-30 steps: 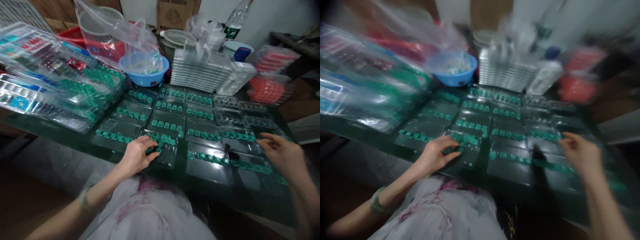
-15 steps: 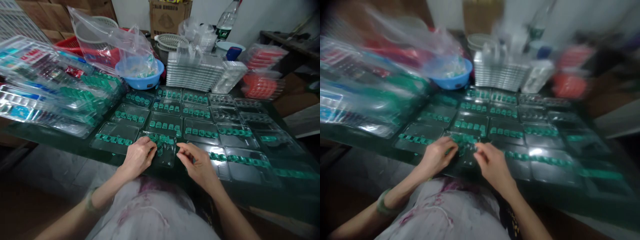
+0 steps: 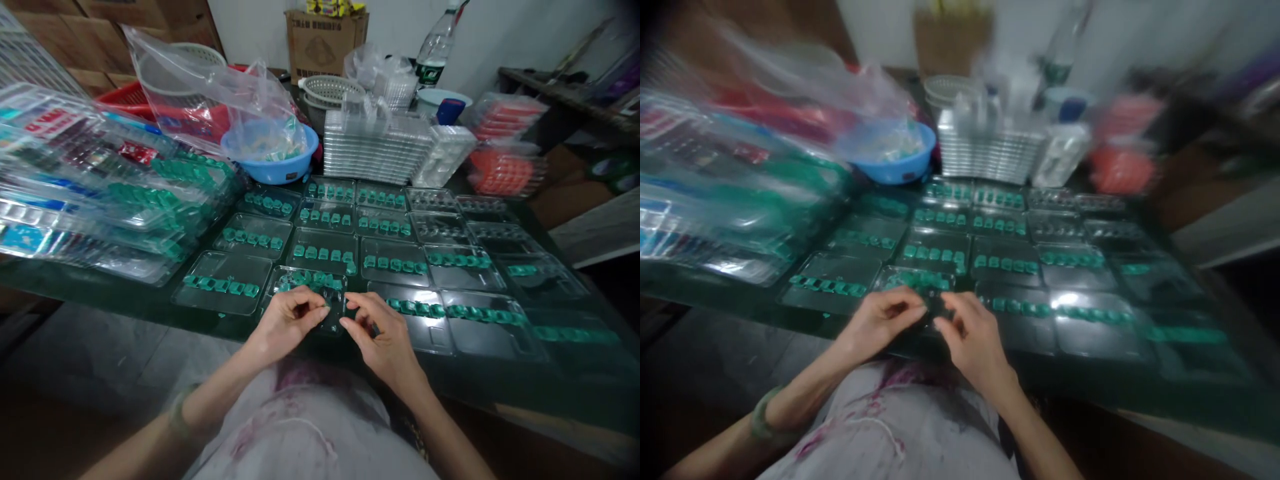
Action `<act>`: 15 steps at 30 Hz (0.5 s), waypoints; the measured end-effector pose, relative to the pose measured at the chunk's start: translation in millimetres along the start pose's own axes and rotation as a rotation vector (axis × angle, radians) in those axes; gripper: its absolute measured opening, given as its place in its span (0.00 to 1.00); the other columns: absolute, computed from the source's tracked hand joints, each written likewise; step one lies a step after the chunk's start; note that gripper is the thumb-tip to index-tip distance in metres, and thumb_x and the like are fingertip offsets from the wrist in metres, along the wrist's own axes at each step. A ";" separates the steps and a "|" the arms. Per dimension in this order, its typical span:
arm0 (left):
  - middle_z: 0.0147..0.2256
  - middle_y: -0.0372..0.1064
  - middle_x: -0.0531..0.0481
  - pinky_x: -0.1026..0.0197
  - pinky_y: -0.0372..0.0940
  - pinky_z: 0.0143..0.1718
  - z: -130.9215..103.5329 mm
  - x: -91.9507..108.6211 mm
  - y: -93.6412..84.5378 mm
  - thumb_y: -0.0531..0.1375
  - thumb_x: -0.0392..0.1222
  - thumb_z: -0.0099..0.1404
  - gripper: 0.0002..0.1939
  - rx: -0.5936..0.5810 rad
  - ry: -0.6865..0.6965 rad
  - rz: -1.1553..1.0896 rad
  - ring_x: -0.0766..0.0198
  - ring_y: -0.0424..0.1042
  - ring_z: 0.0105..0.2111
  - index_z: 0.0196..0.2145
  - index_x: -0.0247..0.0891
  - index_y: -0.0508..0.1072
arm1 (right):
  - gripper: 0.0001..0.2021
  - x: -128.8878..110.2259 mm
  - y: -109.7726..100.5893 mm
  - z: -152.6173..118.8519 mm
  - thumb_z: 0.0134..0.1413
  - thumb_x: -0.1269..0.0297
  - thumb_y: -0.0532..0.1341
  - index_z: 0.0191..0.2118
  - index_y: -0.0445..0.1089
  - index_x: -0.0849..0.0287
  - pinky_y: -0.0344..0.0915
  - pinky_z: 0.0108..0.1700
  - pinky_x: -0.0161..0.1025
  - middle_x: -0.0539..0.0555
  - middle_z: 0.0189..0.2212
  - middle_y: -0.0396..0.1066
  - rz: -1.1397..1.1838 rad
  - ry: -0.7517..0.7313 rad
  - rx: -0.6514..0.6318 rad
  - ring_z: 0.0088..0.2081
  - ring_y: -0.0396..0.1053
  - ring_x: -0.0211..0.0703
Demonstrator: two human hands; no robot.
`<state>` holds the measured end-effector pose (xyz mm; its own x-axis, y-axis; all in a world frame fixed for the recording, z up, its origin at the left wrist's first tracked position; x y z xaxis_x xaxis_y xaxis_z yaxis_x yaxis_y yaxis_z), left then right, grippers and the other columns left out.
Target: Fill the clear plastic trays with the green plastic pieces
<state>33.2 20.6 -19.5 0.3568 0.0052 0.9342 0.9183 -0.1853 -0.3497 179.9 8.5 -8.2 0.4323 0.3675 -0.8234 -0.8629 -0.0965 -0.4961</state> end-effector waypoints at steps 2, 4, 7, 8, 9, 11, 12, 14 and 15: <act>0.21 0.60 0.54 0.68 0.49 0.19 0.5 -3.4 10.2 0.60 0.44 0.57 0.08 -0.069 -0.180 -0.399 0.72 0.56 0.20 0.27 0.36 0.72 | 0.16 -6.9 -4.1 -1.1 0.51 0.69 0.59 0.47 0.65 0.53 0.63 0.28 0.33 0.51 0.37 0.66 0.058 -0.038 0.080 0.26 0.63 0.33; 0.20 0.59 0.55 0.69 0.43 0.16 0.7 -2.2 24.4 0.61 0.44 0.56 0.09 -0.137 -0.299 -0.653 0.74 0.52 0.17 0.27 0.35 0.72 | 0.14 -12.5 -10.4 -2.2 0.50 0.71 0.59 0.45 0.66 0.54 0.64 0.30 0.33 0.51 0.37 0.66 0.090 -0.090 0.162 0.28 0.64 0.33; 0.19 0.59 0.55 0.69 0.42 0.16 4.7 1.4 43.6 0.62 0.43 0.55 0.09 -0.204 -0.349 -0.797 0.75 0.51 0.17 0.24 0.33 0.71 | 0.12 -13.1 -20.0 -4.5 0.50 0.73 0.59 0.42 0.67 0.55 0.64 0.32 0.33 0.51 0.36 0.67 0.099 -0.124 0.233 0.32 0.65 0.34; 0.18 0.58 0.55 0.69 0.41 0.16 6.5 1.6 48.8 0.62 0.42 0.55 0.09 -0.211 -0.352 -0.804 0.75 0.51 0.17 0.24 0.33 0.71 | 0.12 -11.3 -22.8 -5.6 0.50 0.73 0.59 0.42 0.67 0.55 0.64 0.33 0.33 0.51 0.35 0.67 0.100 -0.115 0.245 0.33 0.65 0.35; 0.18 0.57 0.55 0.69 0.41 0.15 8.4 1.7 53.7 0.62 0.42 0.55 0.08 -0.216 -0.351 -0.797 0.75 0.51 0.17 0.25 0.33 0.72 | 0.12 -9.4 -25.7 -7.1 0.50 0.73 0.59 0.41 0.67 0.56 0.64 0.33 0.33 0.52 0.35 0.67 0.102 -0.100 0.258 0.33 0.65 0.35; 0.17 0.55 0.56 0.70 0.42 0.16 11.4 2.8 63.7 0.62 0.42 0.55 0.08 -0.234 -0.350 -0.768 0.75 0.50 0.17 0.26 0.33 0.73 | 0.11 -6.6 -31.8 -11.2 0.50 0.72 0.59 0.41 0.68 0.56 0.64 0.33 0.33 0.52 0.34 0.67 0.100 -0.064 0.293 0.33 0.66 0.36; 0.17 0.55 0.56 0.70 0.42 0.16 12.5 4.0 68.7 0.62 0.43 0.55 0.08 -0.249 -0.354 -0.756 0.75 0.50 0.17 0.26 0.33 0.73 | 0.10 -5.6 -34.8 -13.3 0.50 0.71 0.59 0.40 0.68 0.56 0.64 0.33 0.34 0.51 0.34 0.67 0.098 -0.046 0.309 0.33 0.66 0.36; 0.18 0.56 0.56 0.71 0.43 0.16 14.4 6.0 76.8 0.62 0.44 0.55 0.09 -0.271 -0.388 -0.742 0.76 0.50 0.17 0.28 0.34 0.73 | 0.08 -2.6 -42.1 -16.4 0.51 0.69 0.59 0.39 0.69 0.57 0.64 0.33 0.34 0.51 0.32 0.68 0.088 -0.015 0.325 0.32 0.66 0.36; 0.19 0.57 0.55 0.71 0.43 0.16 15.6 6.7 79.1 0.62 0.44 0.55 0.09 -0.275 -0.412 -0.739 0.76 0.50 0.17 0.30 0.35 0.73 | 0.08 1.2 -48.6 -17.4 0.51 0.68 0.59 0.39 0.69 0.56 0.64 0.33 0.34 0.51 0.31 0.68 0.072 0.003 0.333 0.31 0.66 0.35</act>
<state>110.9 21.3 -42.0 -0.2292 0.5600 0.7961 0.8836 -0.2234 0.4116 226.9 -2.4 10.1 0.3674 0.3679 -0.8542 -0.9292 0.1852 -0.3199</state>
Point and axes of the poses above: each hand's wrist, its own z-axis towards the middle knuckle, its own y-axis out of the palm, x = y × z, the point moved 8 cm from there along z, towards the middle knuckle
